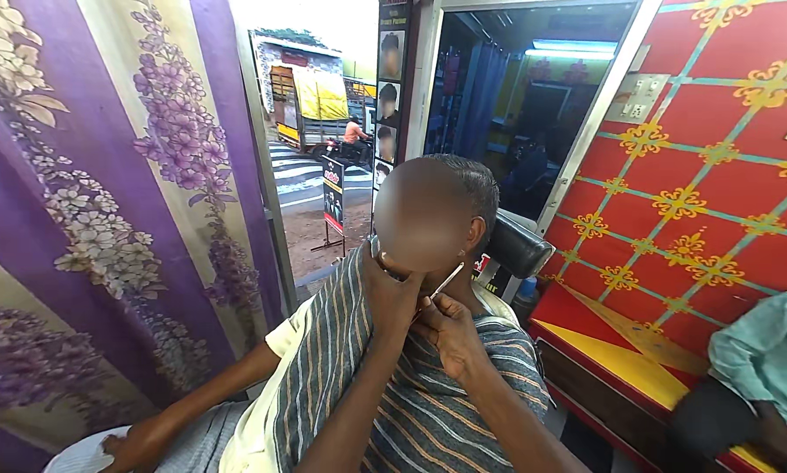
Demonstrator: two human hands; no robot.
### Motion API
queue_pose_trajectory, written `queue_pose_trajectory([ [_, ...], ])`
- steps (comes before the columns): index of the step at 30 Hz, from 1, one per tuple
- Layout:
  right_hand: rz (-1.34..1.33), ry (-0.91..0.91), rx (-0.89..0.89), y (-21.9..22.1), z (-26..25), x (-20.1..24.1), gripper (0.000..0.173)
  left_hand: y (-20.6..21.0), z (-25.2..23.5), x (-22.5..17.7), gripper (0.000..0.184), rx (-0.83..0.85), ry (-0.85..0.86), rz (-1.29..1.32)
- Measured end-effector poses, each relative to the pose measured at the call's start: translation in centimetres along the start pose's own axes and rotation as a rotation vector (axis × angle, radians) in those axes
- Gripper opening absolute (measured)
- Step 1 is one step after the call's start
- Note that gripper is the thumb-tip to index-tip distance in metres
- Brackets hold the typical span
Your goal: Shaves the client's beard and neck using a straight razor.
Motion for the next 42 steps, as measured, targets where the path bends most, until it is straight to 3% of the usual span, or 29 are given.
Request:
queue_pose_trajectory([
  [6,0.001,-0.241,-0.055,0.8,2.0,-0.4,0.012,-1.5,-0.8,-0.4,0.115,0.166,0.005,0.098],
  [10,-0.009,-0.222,-0.07,3.0,1.5,-2.0,0.007,-1.4,-1.1,-1.0,0.119,0.225,0.054,-0.017],
  [21,-0.136,-0.256,-0.038,4.9,-0.8,-3.9,0.01,-1.8,-2.0,-2.6,0.117,0.093,0.066,-0.248],
  [26,-0.22,-0.193,-0.11,4.4,-0.9,-4.2,0.007,-1.9,-2.0,-2.8,0.114,0.076,0.072,-0.23],
  [32,-0.126,-0.255,-0.038,5.0,-0.7,-3.8,0.009,-2.3,-1.4,-3.2,0.106,0.094,0.095,-0.226],
  [38,-0.239,-0.152,-0.094,4.2,-0.8,-4.5,0.007,-1.8,-1.8,-2.6,0.113,0.091,0.081,-0.23],
  [42,-0.188,-0.285,-0.01,4.0,-0.4,-3.8,0.012,-0.7,-0.9,-2.4,0.141,0.205,0.105,-0.271],
])
Point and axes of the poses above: each hand's wrist, its own z-axis away from the middle knuckle, its own y-axis out of the palm, x = y × z, the point moved 8 cm from there along -z, towards the middle knuckle, and after that the axes turned 5 degrees about -z, right-handed, at the moved point
